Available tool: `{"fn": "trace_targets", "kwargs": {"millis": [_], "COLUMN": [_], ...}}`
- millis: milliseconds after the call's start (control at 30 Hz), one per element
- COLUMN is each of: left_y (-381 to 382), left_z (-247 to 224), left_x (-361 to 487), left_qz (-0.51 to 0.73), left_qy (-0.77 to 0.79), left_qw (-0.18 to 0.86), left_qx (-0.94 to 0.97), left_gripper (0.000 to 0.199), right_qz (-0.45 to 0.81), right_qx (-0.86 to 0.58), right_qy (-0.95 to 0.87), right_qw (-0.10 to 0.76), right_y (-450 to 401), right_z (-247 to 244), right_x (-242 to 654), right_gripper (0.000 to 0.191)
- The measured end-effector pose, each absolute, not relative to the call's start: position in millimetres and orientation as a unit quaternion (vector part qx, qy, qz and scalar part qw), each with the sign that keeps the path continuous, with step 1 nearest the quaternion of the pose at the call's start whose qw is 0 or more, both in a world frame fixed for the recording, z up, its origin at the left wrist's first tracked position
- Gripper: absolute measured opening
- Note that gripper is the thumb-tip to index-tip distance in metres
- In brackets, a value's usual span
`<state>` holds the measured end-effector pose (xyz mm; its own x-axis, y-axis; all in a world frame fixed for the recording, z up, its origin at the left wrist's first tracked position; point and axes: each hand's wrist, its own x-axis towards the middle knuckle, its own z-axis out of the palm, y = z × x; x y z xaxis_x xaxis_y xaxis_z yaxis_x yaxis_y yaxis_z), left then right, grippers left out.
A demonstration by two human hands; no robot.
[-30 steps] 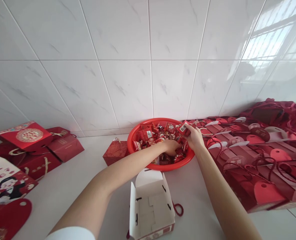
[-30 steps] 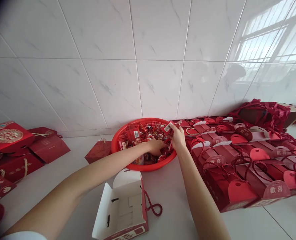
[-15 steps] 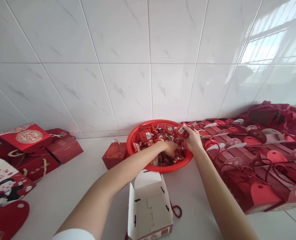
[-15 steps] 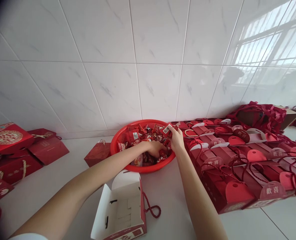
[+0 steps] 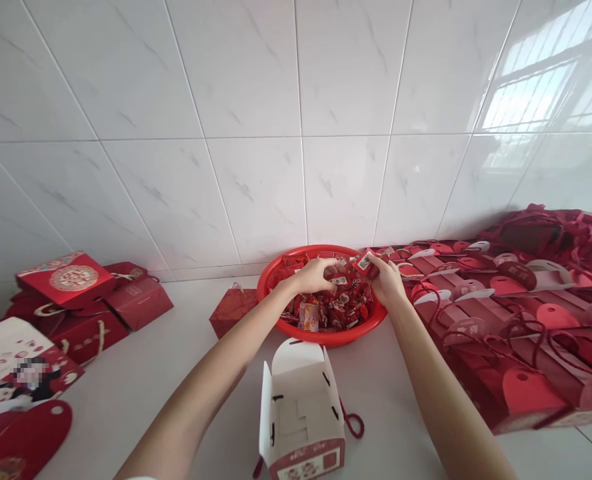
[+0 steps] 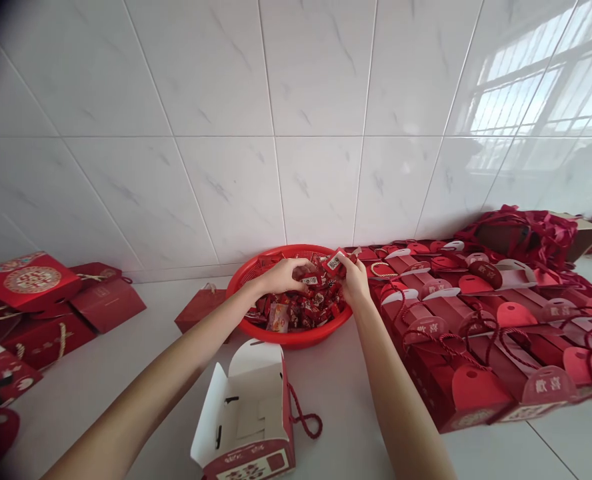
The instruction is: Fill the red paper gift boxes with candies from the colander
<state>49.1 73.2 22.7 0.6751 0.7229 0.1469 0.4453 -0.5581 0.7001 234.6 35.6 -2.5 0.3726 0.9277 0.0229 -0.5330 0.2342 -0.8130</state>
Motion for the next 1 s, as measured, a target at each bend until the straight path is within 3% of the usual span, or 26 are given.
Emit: {"fn": "trace_targets", "kwargs": {"millis": [233,600,767,900,1000], "left_y": [58,33,33,34,32], "left_z": [19,7,6,7,8], "left_x": [33,6,4,7,11], "left_qz": [0.323,0.387,0.365,0.368,0.294], "left_qy": [0.375,0.343,0.428,0.423,0.366], "left_qw": [0.362,0.469,0.344,0.206,0.238], "left_qx": [0.790,0.715,0.752,0.802,0.850], "left_gripper": [0.033,0.036,0.024,0.031,0.032], "right_qz": [0.508,0.540,0.543,0.539,0.537], "right_qx": [-0.363,-0.361,-0.369,-0.372,-0.374], "right_qy": [-0.287,-0.367,-0.384,-0.377,-0.372], "right_qw": [0.726,0.666,0.649,0.654,0.659], "right_y": [31,17,15,16,17], "right_z": [0,5,5,4,3], "right_x": [232,228,227,226,226], "right_gripper": [0.024,0.037,0.043,0.041,0.039]}}
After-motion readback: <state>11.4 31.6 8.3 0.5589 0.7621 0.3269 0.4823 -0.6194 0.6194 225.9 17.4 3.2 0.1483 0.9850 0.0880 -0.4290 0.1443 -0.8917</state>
